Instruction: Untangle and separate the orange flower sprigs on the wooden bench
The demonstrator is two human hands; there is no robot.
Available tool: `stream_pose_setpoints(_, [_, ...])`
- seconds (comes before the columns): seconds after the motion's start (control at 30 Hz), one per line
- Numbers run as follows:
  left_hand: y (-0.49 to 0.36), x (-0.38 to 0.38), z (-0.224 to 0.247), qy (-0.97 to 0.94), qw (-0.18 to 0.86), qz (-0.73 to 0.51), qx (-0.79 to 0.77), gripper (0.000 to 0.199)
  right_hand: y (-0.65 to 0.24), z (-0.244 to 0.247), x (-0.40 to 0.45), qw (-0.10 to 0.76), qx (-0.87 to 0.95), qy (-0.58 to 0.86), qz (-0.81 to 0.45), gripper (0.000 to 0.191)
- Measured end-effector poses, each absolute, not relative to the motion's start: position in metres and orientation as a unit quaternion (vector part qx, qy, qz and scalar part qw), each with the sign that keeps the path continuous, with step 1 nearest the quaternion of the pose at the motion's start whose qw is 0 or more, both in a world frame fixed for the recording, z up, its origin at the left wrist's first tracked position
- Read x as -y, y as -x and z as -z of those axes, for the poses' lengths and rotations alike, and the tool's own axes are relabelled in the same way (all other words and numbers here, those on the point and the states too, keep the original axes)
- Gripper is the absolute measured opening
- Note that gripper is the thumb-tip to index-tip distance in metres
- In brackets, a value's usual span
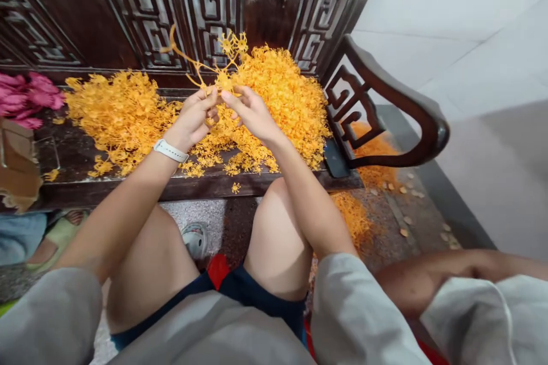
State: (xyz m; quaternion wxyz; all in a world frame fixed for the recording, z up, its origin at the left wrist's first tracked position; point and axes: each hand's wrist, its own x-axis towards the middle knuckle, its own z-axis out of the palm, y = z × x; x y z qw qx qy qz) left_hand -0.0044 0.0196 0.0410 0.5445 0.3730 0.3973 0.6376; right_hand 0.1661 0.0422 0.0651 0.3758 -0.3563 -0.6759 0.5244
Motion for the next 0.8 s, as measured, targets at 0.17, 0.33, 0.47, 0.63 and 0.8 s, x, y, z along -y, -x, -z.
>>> stream_pose_setpoints(0.17, [-0.009,-0.010,-0.045,-0.400,0.528,-0.606,-0.441,0.008,-0.156,-0.050,-0.054,0.449,0.670,0.362,-0.466,0.062])
stream_pose_setpoints(0.33, [-0.008,-0.008,-0.046,-0.438,0.524,-0.570,-0.457,0.019,-0.164,-0.036,-0.071,0.422,0.733,0.342,-0.410,0.060])
stream_pose_setpoints(0.47, [-0.003,-0.012,-0.043,-0.457,0.458,-0.593,-0.479,0.028,-0.165,-0.041,-0.068,0.398,0.761,0.335,-0.387,0.049])
stream_pose_setpoints(0.63, [0.002,-0.007,-0.048,-0.459,0.504,-0.567,-0.462,0.033,-0.162,-0.042,-0.073,0.445,0.675,0.352,-0.472,0.028])
stream_pose_setpoints(0.8, [-0.003,0.009,-0.050,-0.474,0.528,-0.547,-0.445,0.031,-0.174,-0.024,-0.104,0.510,0.564,0.471,-0.447,0.032])
